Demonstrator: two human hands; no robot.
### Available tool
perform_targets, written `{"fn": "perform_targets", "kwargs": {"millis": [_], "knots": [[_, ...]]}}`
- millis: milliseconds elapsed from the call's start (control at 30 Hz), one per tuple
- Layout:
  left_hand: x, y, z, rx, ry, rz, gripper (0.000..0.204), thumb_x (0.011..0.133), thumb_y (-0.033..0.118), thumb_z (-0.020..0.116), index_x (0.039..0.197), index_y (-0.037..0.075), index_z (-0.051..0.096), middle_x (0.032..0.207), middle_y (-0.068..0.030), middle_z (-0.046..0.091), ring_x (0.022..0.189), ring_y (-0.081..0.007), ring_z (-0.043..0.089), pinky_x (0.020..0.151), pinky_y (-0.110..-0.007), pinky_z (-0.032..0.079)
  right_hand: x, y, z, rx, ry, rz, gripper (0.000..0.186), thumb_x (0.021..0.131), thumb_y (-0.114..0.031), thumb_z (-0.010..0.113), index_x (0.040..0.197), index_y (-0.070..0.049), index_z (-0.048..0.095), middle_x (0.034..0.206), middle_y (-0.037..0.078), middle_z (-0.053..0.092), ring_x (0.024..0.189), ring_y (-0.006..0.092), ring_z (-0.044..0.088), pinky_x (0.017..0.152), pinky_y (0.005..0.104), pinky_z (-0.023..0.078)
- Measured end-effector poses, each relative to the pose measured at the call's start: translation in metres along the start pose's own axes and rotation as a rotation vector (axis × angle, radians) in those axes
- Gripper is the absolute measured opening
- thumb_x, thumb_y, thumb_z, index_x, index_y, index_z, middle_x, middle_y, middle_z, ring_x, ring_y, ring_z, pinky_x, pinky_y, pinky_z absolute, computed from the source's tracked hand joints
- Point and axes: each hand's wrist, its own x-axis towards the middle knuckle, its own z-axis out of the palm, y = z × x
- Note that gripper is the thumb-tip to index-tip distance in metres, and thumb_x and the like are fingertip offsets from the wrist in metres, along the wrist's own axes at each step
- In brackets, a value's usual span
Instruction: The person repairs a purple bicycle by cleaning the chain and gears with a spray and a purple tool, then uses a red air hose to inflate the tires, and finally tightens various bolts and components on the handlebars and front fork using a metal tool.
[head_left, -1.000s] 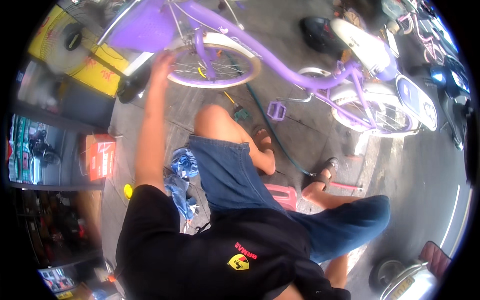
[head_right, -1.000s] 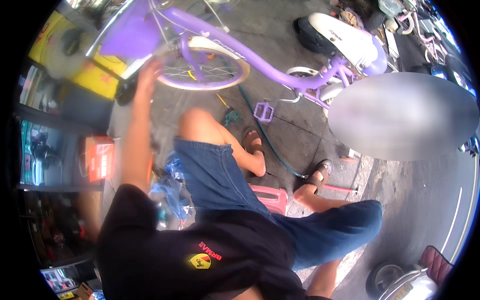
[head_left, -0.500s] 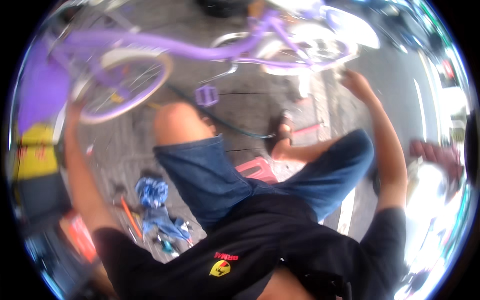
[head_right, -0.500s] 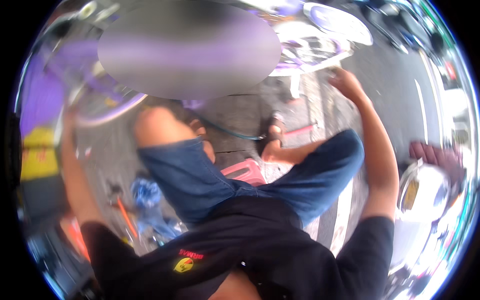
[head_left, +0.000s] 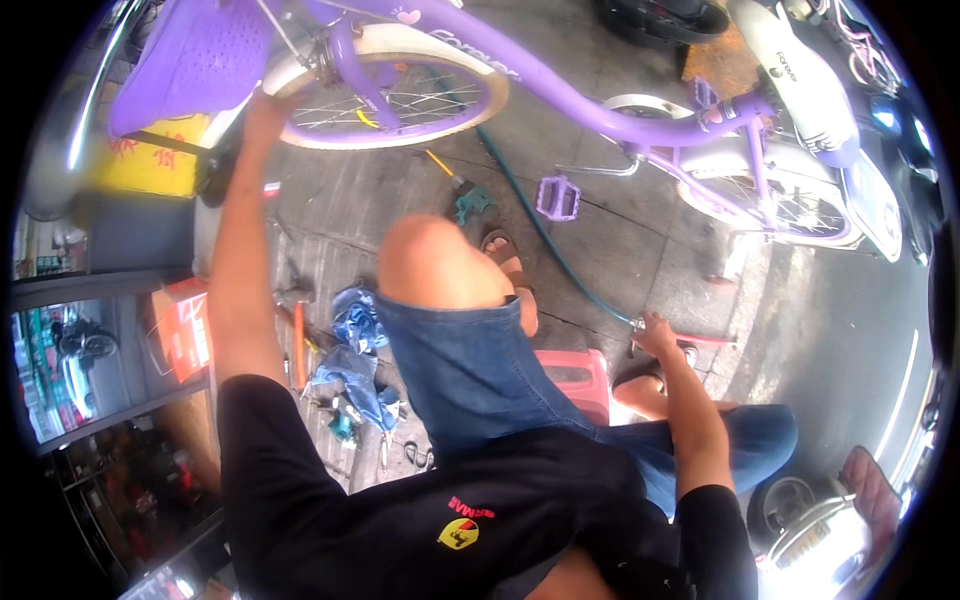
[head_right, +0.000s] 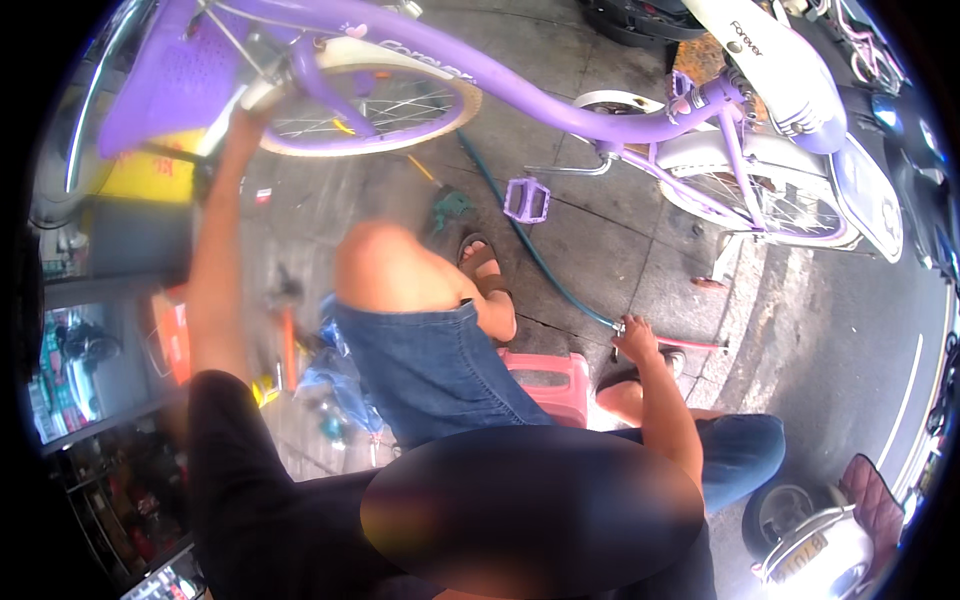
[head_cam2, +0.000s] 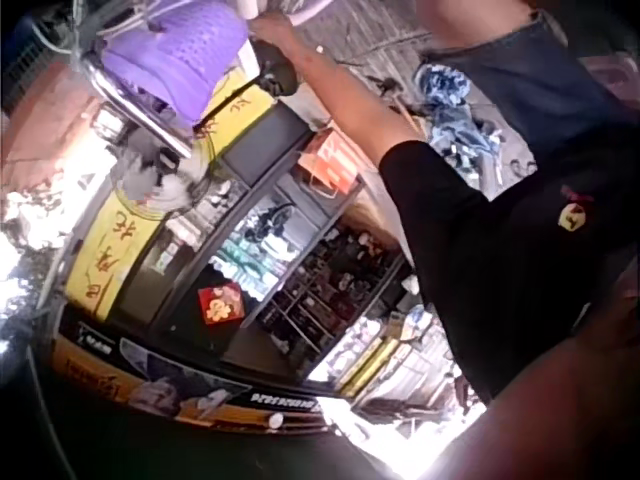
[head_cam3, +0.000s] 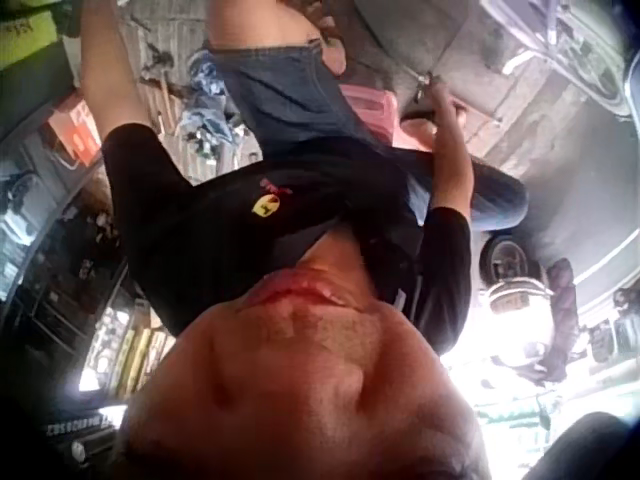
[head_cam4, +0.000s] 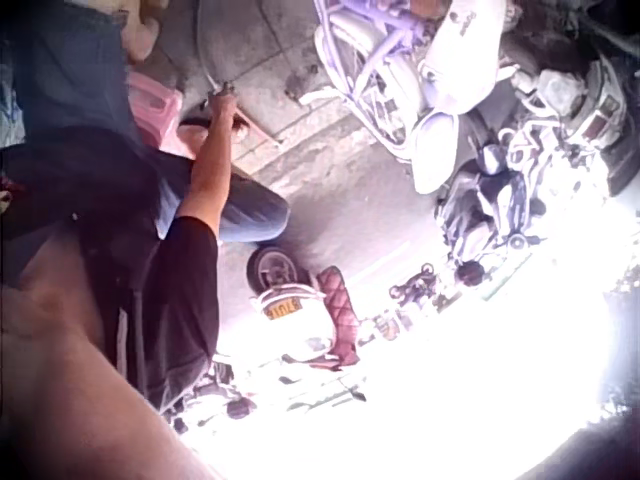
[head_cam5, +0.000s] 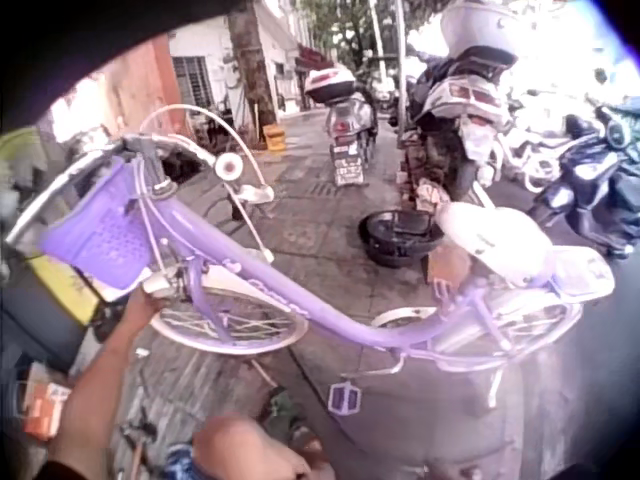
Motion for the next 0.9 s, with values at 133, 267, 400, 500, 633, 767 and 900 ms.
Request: {"fn": "perform_targets", "kwargs": {"millis": [133, 267, 400, 500, 633, 767, 900], "knots": [[-0.069, -0.044, -0.035, 0.046, 0.271, -0.071, 0.068, 0.078, 0.033, 0.073, 0.125, -0.008, 0.045, 0.114, -0.0237, 0.056, 0.107, -0.0325, 0.056, 0.094, -0.038, 0.041, 0.003, -0.044, 0.010, -0.136, 0.003, -0.019, 0.046, 0.071, -0.020, 0.068, 0.114, -0.010, 0.055, 0.114, 0.014, 0.052, 0.111, 0.0341, 0.051, 0.089, 0.0448, 0.046], [-0.181, -0.051, -0.030, -0.263, 0.036, -0.246, 0.060, 0.087, 0.029, 0.063, 0.132, -0.003, 0.042, 0.119, -0.0194, 0.055, 0.109, -0.0274, 0.054, 0.094, -0.038, 0.041, 0.029, -0.024, 0.023, -0.232, 0.119, -0.046, 0.031, 0.077, -0.016, 0.059, 0.108, -0.011, 0.058, 0.109, 0.012, 0.052, 0.107, 0.0311, 0.052, 0.087, 0.0436, 0.047], [-0.282, -0.081, -0.107, -0.405, -0.048, -0.440, 0.049, 0.088, 0.028, 0.062, 0.128, 0.002, 0.048, 0.102, -0.0114, 0.064, 0.085, -0.0177, 0.062, 0.068, -0.028, 0.049, 0.061, -0.027, 0.028, -0.273, 0.028, -0.159, 0.022, 0.085, -0.020, 0.049, 0.100, -0.012, 0.063, 0.109, 0.013, 0.060, 0.109, 0.0304, 0.055, 0.087, 0.0417, 0.047], [-0.340, -0.076, -0.142, -0.570, 0.075, -0.591, 0.045, 0.089, 0.030, 0.061, 0.124, 0.003, 0.052, 0.096, -0.0095, 0.065, 0.078, -0.0154, 0.063, 0.061, -0.027, 0.049, 0.080, -0.057, 0.010, -0.176, 0.119, -0.228, 0.021, 0.086, -0.023, 0.052, 0.102, -0.011, 0.060, 0.102, 0.013, 0.064, 0.101, 0.0321, 0.060, 0.084, 0.0446, 0.049], [-0.361, -0.059, -0.166, -0.754, 0.136, -0.726, 0.044, 0.089, 0.032, 0.060, 0.123, 0.004, 0.052, 0.099, -0.0102, 0.064, 0.078, -0.0168, 0.063, 0.062, -0.028, 0.049, 0.097, -0.130, -0.029, 0.104, 0.347, -0.363, 0.023, 0.085, -0.026, 0.057, 0.099, -0.009, 0.057, 0.096, 0.015, 0.063, 0.092, 0.0366, 0.060, 0.076, 0.0465, 0.049], [-0.313, -0.027, -0.159, -0.810, 0.153, -0.664, 0.048, 0.090, 0.035, 0.059, 0.125, 0.004, 0.049, 0.105, -0.0113, 0.063, 0.085, -0.0180, 0.062, 0.070, -0.031, 0.050, 0.060, -0.215, -0.123, 0.236, 0.451, -0.548, 0.018, 0.081, -0.022, 0.059, 0.093, -0.008, 0.059, 0.092, 0.015, 0.063, 0.088, 0.0348, 0.061, 0.074, 0.0468, 0.049], [-0.220, 0.012, -0.151, -0.786, 0.176, -0.345, 0.052, 0.093, 0.036, 0.055, 0.131, 0.003, 0.043, 0.115, -0.0124, 0.059, 0.101, -0.0228, 0.059, 0.089, -0.038, 0.046, 0.029, -0.232, -0.264, 0.179, 0.745, -0.784, 0.012, 0.080, -0.019, 0.061, 0.087, -0.008, 0.060, 0.083, 0.014, 0.063, 0.080, 0.0328, 0.061, 0.066, 0.0446, 0.049]]}}
